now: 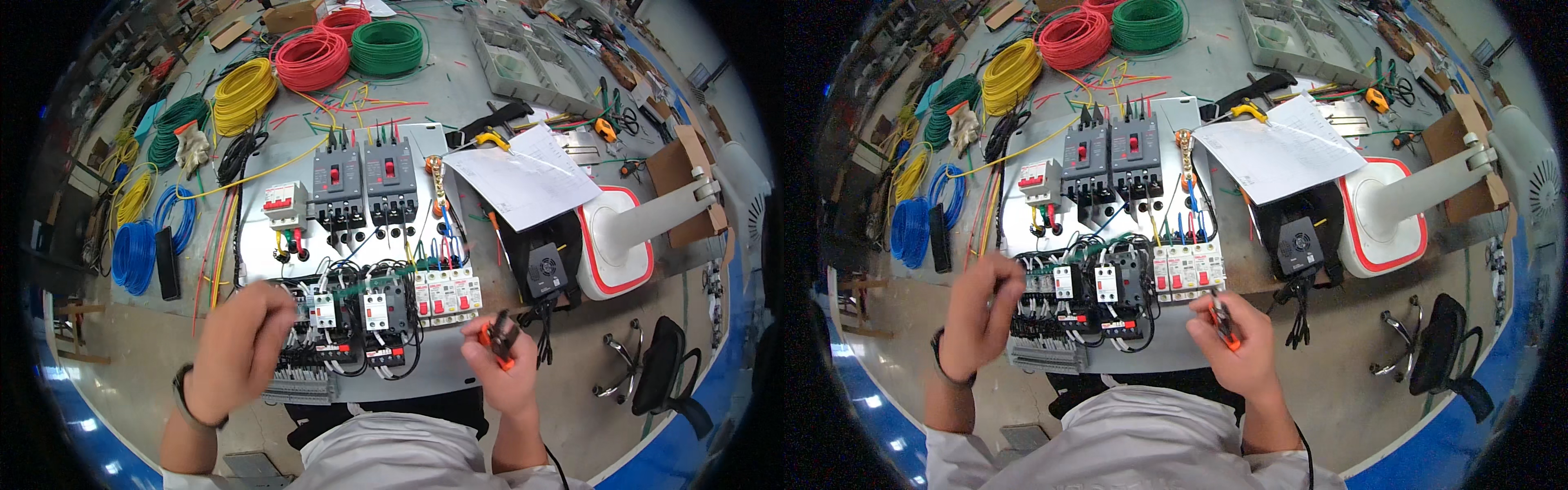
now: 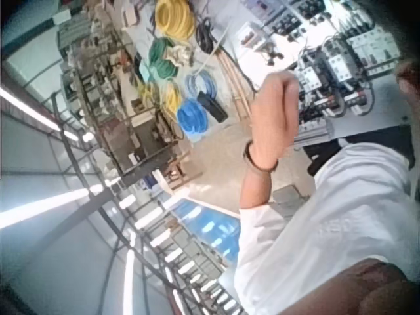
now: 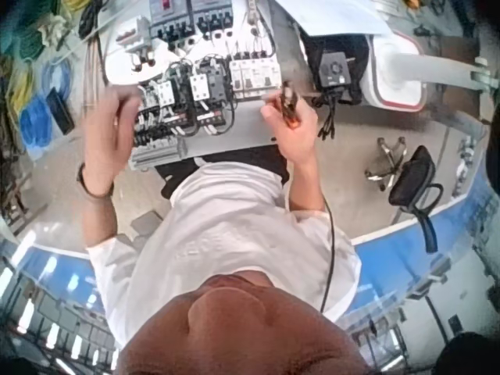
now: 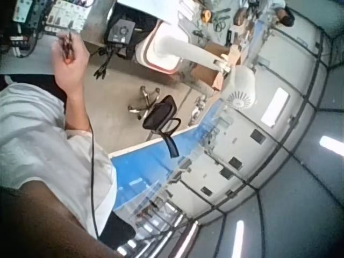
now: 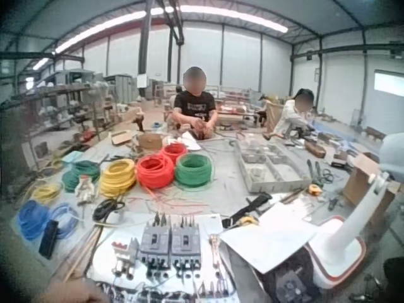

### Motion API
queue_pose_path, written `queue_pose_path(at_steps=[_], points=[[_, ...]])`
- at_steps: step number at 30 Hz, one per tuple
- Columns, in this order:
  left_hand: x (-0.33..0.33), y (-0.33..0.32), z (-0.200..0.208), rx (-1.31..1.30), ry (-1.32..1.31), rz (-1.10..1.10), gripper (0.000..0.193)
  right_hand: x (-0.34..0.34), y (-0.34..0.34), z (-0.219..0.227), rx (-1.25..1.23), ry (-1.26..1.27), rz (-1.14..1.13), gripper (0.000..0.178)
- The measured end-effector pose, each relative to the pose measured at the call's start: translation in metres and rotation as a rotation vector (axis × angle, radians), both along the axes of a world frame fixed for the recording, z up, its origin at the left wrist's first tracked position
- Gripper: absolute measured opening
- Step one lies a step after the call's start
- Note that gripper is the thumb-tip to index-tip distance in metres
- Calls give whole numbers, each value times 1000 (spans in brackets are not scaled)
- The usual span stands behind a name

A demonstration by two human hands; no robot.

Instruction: The person strips insulation from multiple colored wires using pliers and inserts them into terminals on an electrical control panel. The person handles green, red, and yellow wires sequentially, preparing and connecting each one.

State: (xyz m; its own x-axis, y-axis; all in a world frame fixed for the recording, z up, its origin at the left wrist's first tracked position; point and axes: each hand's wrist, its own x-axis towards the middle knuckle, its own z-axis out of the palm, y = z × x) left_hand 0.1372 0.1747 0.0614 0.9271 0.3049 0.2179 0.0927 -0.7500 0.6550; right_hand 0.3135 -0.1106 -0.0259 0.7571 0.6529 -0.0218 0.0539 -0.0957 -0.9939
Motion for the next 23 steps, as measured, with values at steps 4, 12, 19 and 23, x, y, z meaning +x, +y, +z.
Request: queue_pose_path(at_steps=[4, 12, 19, 23], points=[[-51, -33, -14, -331, 135, 108, 5, 5, 17, 17, -172, -195, 82, 26], [-79, -44, -26, -384, 112, 102, 6, -8, 30, 17, -128, -308, 222, 27], [-85, -45, -30, -368, 80, 107, 7, -12, 34, 20, -144, -320, 270, 21], [-89, -44, -34, -391, 85, 102, 8, -14, 35, 14, -153, -348, 236, 19]])
